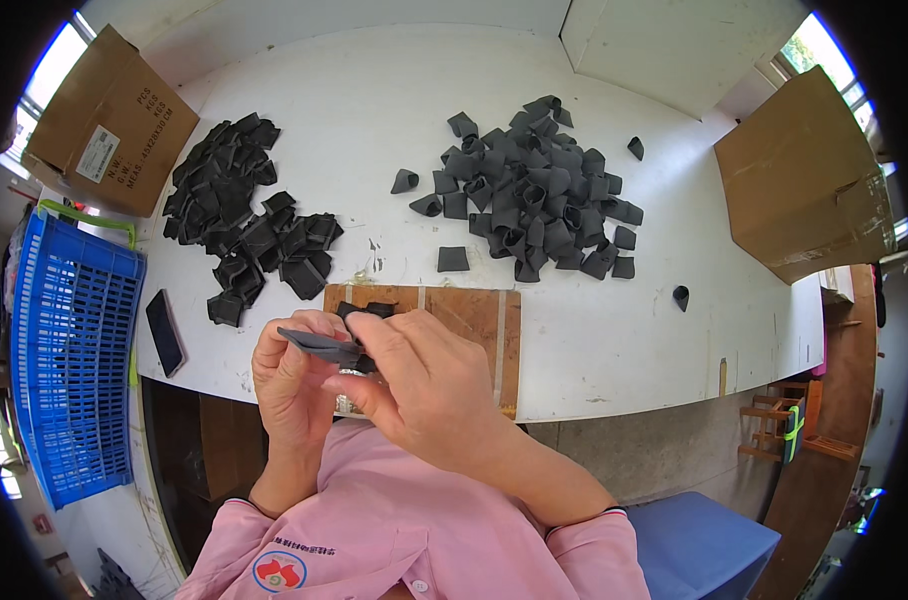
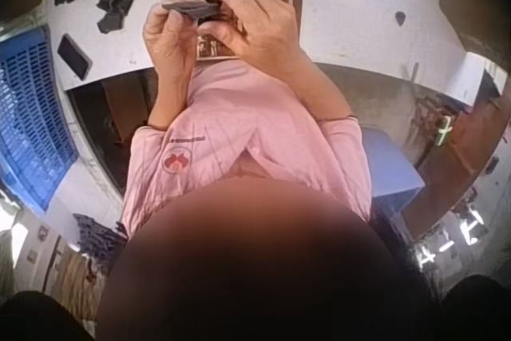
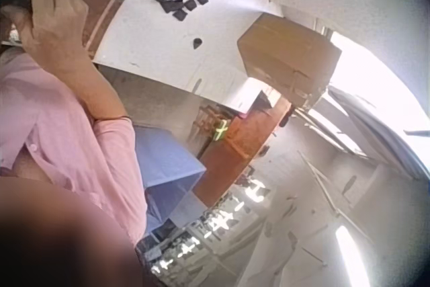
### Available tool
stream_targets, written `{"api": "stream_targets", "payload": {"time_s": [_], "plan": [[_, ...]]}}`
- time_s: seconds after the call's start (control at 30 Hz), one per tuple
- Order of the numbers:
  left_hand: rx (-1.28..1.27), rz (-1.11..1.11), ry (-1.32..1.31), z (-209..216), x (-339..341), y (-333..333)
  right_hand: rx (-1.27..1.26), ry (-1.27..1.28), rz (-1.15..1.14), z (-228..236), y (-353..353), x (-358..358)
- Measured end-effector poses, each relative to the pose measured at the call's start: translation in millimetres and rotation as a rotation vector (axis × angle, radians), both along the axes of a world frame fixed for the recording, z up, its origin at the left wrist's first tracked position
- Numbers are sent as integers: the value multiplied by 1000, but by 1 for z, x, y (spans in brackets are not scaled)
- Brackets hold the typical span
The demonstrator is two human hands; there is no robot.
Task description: Manually removing excess material or cleaning small gray rubber/foam parts on a workbench.
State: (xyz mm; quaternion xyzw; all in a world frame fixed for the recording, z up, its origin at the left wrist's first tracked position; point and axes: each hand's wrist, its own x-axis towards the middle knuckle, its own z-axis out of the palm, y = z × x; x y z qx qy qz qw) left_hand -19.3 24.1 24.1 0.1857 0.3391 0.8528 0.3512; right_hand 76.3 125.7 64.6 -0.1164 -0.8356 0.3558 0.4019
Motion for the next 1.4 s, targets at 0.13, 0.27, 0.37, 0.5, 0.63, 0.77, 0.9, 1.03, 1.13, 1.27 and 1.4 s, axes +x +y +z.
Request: {"api": "stream_targets", "payload": {"time_s": [0.13,0.27,0.37,0.5,0.63,0.77,0.9,1.03,1.13,1.27,1.4], "plan": [[-41,39,242,-4,-2,-2,146,2,84,-7,9,2],[-151,61,501,-11,-3,-6,115,84,55,-32,10,5],[-201,181,356,12,12,4,97,60,64,-35,8,7],[-304,134,912,17,-9,5,77,-21,57,-23,9,6],[-245,133,816,10,-13,5,143,-51,90,-19,9,3],[-212,189,925,1,-17,8,213,-75,64,-24,11,2],[-382,297,833,-33,-23,6,-511,-152,289,8,41,-2],[-873,377,1173,-70,-22,3,-569,-111,-168,-15,58,-6],[-997,398,1288,-90,-22,11,-626,-220,-29,-50,29,16],[-1336,237,1412,-92,-26,26,-715,-338,29,-68,7,27],[-1400,96,1520,-97,-36,26,-551,-385,57,-74,2,29]]}}
